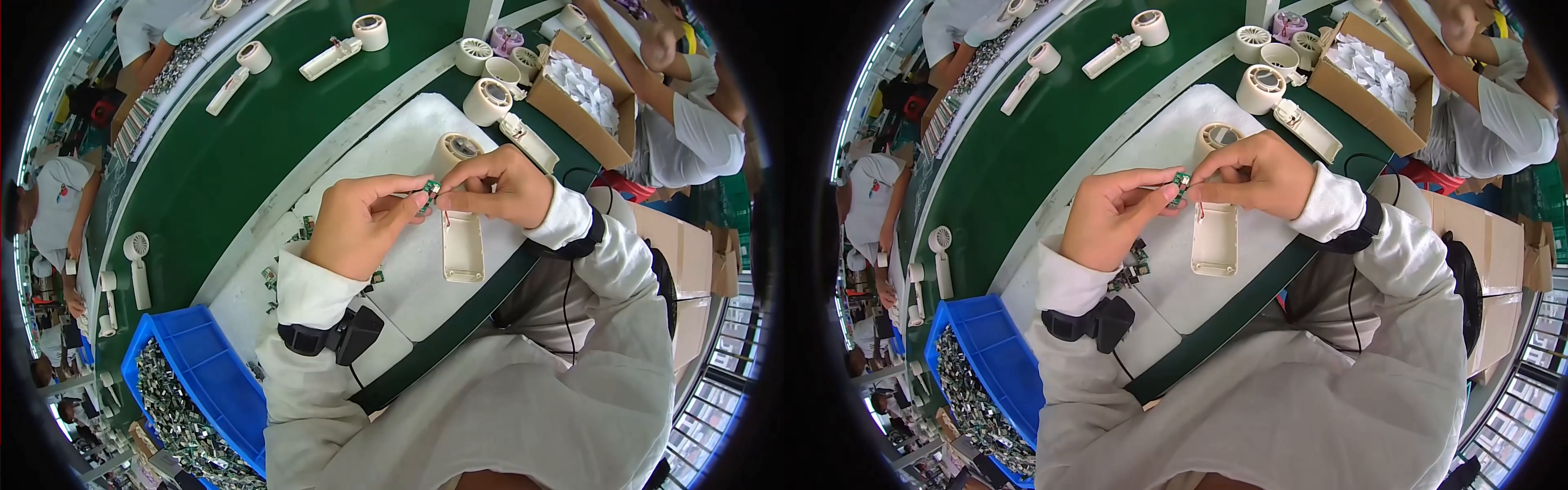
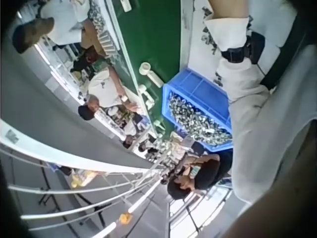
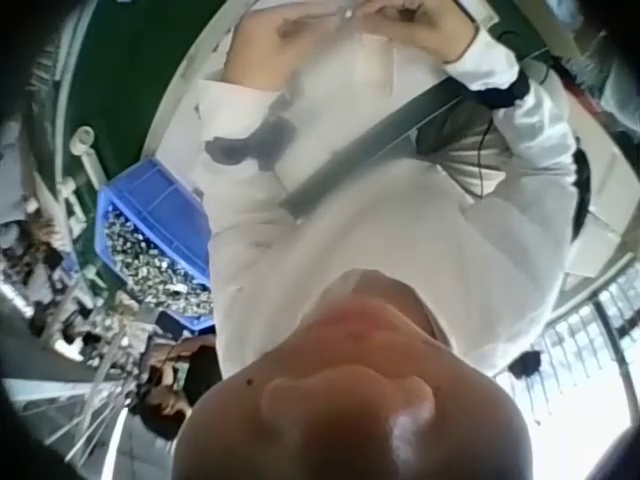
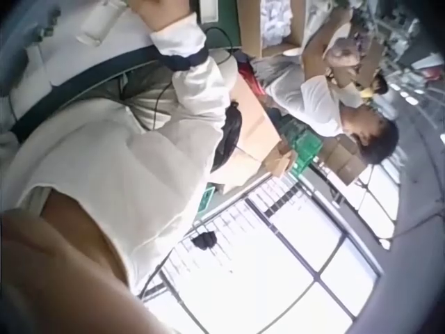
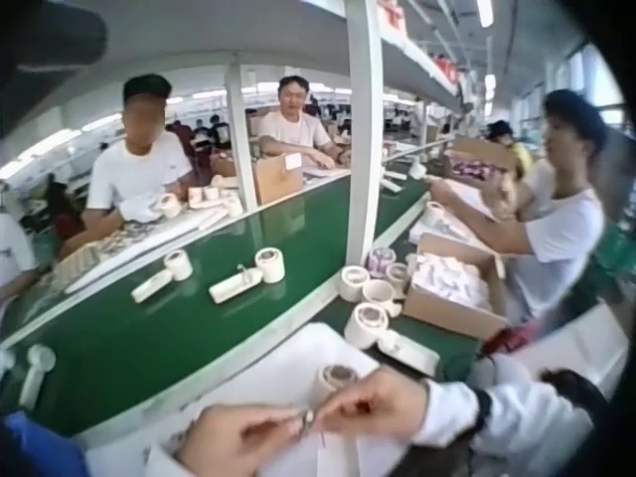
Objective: The person picks up a circuit board and a fan housing, connects the board to the internal wires by hand, and presses the board into the housing before placing it on the conveyor belt.
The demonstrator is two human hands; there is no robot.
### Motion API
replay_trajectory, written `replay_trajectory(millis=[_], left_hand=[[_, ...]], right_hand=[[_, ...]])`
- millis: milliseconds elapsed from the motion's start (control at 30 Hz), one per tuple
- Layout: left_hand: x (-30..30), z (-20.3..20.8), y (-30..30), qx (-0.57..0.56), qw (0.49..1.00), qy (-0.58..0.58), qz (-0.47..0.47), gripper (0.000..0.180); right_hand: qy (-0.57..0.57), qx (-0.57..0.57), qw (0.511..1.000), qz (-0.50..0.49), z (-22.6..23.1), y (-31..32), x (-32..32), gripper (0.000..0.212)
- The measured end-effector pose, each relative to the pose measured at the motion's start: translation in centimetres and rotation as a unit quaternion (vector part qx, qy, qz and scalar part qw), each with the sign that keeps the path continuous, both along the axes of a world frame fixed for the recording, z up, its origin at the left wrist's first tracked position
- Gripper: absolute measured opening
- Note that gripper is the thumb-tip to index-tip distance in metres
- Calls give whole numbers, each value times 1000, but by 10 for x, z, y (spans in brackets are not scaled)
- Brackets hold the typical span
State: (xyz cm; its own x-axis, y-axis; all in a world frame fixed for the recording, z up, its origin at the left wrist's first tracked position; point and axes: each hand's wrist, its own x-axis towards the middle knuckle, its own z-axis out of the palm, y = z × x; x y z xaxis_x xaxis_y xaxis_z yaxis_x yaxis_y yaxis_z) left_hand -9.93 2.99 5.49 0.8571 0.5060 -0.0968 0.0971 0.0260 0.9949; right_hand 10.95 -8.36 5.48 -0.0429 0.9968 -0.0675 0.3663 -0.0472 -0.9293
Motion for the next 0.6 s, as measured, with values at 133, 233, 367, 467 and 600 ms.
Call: replay_trajectory(millis=[133,233,367,467,600], left_hand=[[2,-1,2,-9,1000,-1,10,24],[4,-2,2,-8,1000,-3,24,23],[6,-1,1,0,999,-5,41,24],[7,-3,0,3,999,0,42,24],[7,-2,-2,5,999,3,44,24]], right_hand=[[14,0,1000,-17,-4,1,1,14],[-31,14,999,-26,0,1,-2,14],[-92,58,994,-16,0,0,-5,15],[-111,69,991,-19,-4,-1,-4,16],[-105,47,993,-38,-4,0,-5,16]])
